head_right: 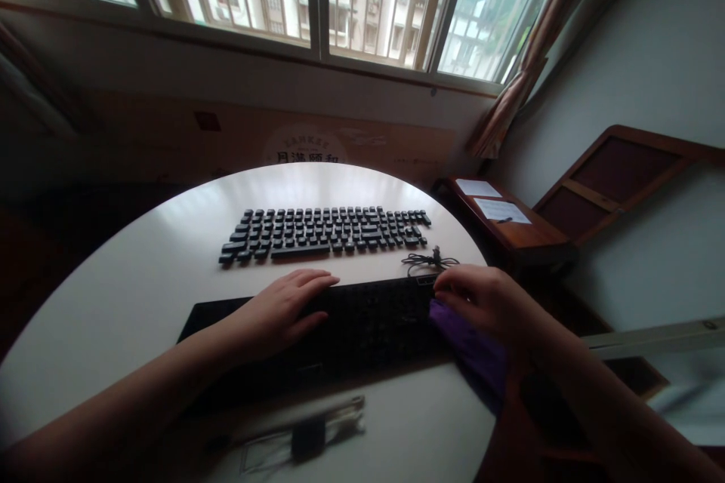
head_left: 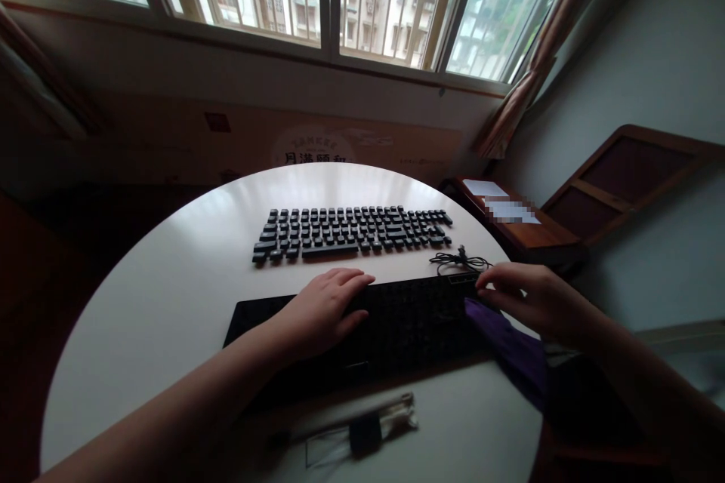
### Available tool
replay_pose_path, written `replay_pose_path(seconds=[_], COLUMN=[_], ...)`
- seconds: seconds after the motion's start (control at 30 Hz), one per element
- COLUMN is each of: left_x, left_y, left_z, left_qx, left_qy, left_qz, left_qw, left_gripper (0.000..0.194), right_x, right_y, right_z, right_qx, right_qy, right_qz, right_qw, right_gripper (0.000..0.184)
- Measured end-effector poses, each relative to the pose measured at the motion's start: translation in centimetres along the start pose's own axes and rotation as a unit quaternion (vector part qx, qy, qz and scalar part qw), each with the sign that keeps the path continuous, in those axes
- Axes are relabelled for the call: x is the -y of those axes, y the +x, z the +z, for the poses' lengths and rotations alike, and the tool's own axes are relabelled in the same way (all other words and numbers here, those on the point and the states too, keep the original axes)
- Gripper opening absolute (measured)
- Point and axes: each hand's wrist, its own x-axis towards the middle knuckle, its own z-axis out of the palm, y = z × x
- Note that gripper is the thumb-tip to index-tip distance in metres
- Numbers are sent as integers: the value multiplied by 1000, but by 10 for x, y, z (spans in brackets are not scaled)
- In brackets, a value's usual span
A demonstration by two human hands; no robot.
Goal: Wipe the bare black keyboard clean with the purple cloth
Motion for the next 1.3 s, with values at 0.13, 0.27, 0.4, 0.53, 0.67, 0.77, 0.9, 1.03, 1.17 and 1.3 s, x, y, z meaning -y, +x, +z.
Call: replay_pose_path(seconds=[0.13, 0.27, 0.4, 0.53, 0.67, 0.77, 0.9, 1.03, 1.17, 1.3], left_x=[2, 4, 5, 6, 5, 4, 4, 3, 3, 4], left_y=[0, 0, 1, 1, 1, 1, 1, 1, 0, 0], left_z=[2, 3, 4, 4, 3, 3, 2, 2, 2, 2], left_qx=[0, -1, -7, -18, -19, -21, -15, -15, -16, -18], left_qy=[4, 5, 2, 0, 7, 4, 4, 7, 6, 5], left_qz=[9, 9, 17, 28, 34, 35, 29, 22, 21, 27], left_qw=[1000, 1000, 1000, 999, 999, 999, 999, 1000, 1000, 999], left_gripper=[51, 50, 48, 45, 42, 41, 41, 41, 40, 40], right_x=[3, -6, -19, -25, -24, -23, -28, -40, -43, -28], right_y=[-27, -46, -47, -40, -37, -34, -23, -13, -16, -29], right_z=[21, 43, 47, 48, 48, 43, 37, 38, 38, 35], right_qx=[55, 15, -35, -47, -49, -61, -107, -106, -108, -61], right_qy=[-3, -29, -52, -66, -49, -13, -104, -224, -237, -171], right_qz=[49, 111, 174, 161, 147, 161, 164, 153, 162, 122], right_qw=[997, 993, 983, 984, 987, 985, 975, 957, 952, 976], right_gripper=[20, 40, 45, 38, 25, 26, 26, 20, 19, 23])
